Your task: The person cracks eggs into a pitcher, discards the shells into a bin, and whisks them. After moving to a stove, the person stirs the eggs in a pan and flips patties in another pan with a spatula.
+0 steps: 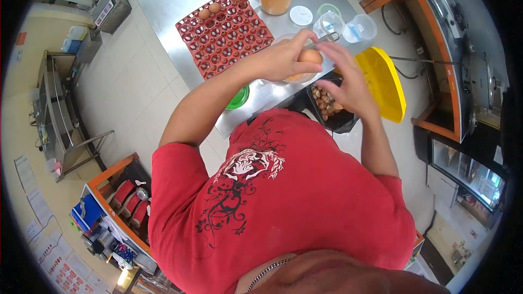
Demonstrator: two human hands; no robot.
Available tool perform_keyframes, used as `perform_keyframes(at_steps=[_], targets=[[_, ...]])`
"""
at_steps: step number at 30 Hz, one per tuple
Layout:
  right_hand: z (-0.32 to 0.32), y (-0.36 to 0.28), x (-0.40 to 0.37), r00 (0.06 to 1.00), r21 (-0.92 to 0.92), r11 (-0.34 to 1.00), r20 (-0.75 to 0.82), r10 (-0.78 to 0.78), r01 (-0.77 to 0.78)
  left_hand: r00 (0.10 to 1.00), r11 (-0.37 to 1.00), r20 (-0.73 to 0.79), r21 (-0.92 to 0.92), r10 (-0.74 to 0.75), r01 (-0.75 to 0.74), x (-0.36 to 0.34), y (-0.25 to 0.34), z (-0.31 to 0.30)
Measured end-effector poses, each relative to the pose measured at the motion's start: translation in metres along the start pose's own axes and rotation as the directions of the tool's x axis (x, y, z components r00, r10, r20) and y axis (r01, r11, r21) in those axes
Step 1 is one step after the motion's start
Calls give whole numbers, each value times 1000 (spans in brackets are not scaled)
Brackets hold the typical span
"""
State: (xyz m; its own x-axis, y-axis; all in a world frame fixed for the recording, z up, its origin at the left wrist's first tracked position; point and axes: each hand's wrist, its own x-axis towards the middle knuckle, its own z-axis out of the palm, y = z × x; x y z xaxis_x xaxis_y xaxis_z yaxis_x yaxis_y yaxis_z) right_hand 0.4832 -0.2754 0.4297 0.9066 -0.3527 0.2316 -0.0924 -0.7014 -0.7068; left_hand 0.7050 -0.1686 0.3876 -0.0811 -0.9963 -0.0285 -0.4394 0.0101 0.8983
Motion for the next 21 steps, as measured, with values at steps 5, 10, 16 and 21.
perform_keyframes(at_steps=[5, 10, 16, 21], targets=[[21, 17, -4, 993, 137, 989, -94, 67, -53, 999, 983, 4, -178, 48, -47, 15, -2, 14], [33, 55, -18, 988, -215, 977, -153, -26, -7, 984, 956, -165, 295, 63, -12, 6, -9, -3], [37, 46, -12, 979, -65, 993, -186, 82, -96, 863, 668, -122, 688, 491, -283, -3, -22, 14], [31, 31, 1, 960, 44, 965, -101, 260, -257, 840, 610, -116, 740, 531, -283, 2, -20, 16]])
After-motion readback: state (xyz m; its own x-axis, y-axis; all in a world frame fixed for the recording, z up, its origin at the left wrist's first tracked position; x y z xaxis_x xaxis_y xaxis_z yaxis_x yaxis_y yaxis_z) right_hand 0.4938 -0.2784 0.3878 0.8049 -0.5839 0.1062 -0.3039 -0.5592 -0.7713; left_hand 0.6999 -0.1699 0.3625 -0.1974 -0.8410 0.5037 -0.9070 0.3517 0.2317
